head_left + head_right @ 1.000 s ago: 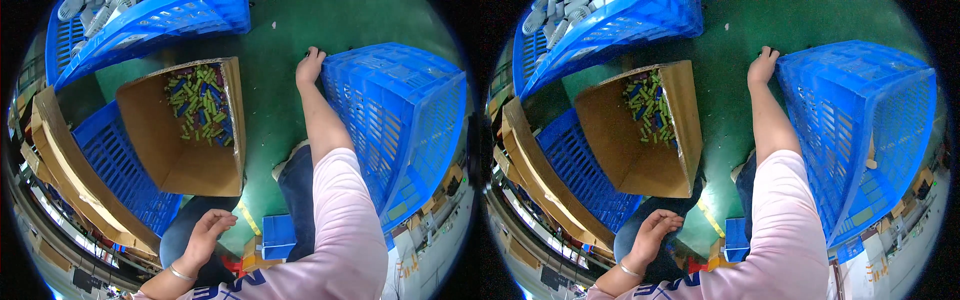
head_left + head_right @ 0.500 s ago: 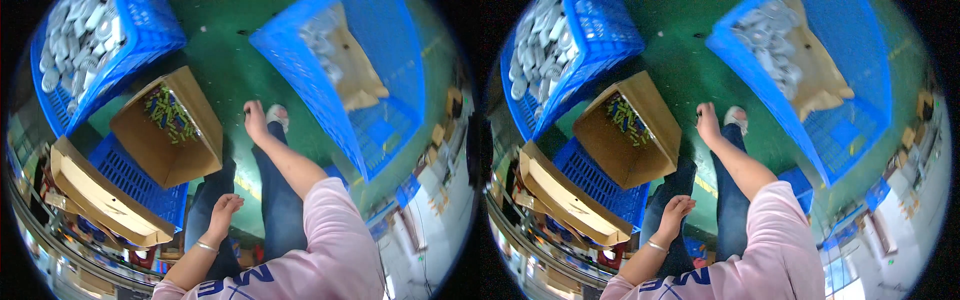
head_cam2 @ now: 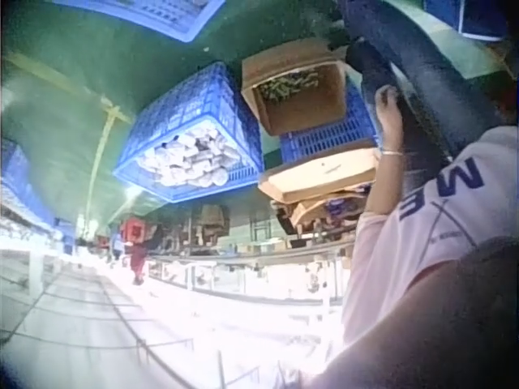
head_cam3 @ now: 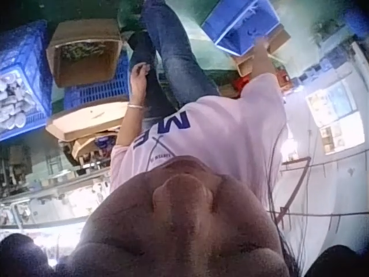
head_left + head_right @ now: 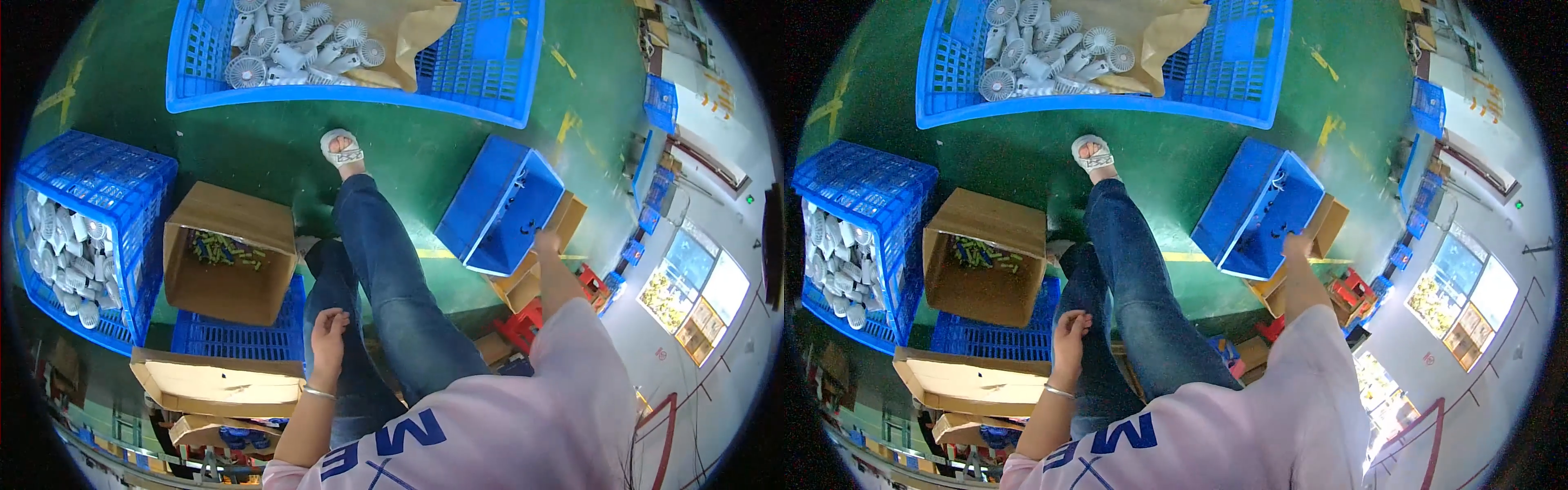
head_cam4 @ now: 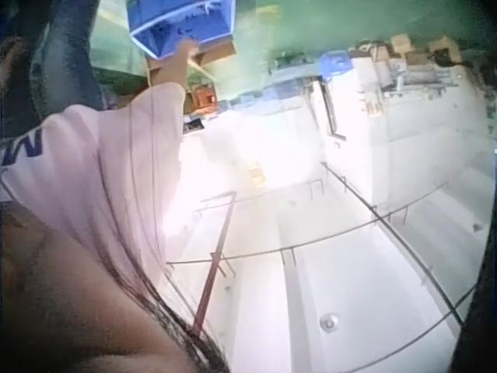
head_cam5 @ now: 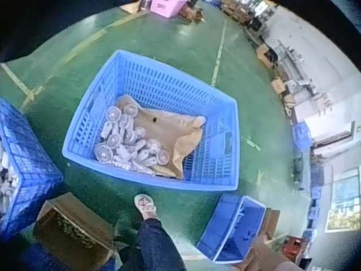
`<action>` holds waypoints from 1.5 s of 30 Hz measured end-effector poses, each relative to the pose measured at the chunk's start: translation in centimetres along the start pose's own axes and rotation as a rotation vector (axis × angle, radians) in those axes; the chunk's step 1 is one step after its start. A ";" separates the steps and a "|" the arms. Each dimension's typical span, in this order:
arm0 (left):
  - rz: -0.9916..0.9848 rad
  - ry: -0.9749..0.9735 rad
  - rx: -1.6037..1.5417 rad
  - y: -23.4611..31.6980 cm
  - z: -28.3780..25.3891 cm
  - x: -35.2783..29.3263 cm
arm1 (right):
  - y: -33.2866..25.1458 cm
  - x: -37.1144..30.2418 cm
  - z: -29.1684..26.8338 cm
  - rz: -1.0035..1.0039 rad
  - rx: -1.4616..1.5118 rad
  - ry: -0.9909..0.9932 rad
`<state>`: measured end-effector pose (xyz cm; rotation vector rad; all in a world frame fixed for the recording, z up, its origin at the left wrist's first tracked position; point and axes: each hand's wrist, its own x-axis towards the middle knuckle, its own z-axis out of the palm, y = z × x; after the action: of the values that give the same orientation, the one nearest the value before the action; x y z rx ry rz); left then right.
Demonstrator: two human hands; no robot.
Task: The person assembles handheld electric fans by joining fan blades, motor housing, and other electronic components together with a manual screwdriver.
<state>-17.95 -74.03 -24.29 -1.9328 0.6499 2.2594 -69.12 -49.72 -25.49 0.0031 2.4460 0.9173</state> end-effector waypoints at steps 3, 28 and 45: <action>-0.003 0.010 -0.027 0.4 -0.8 -0.3 | 7.5 5.5 0.5 0.197 0.044 0.316; 0.239 0.648 -0.364 -1.9 -5.6 -0.8 | -51.7 -40.1 10.1 -1.424 -0.255 -0.157; 0.533 0.875 -1.428 15.8 -35.1 11.6 | -26.8 -35.3 -23.9 -1.208 0.072 -0.468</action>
<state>6.73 -103.94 -35.12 -3.8269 -0.9192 2.1413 -45.33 -91.30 -10.10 -0.9862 1.5675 0.2145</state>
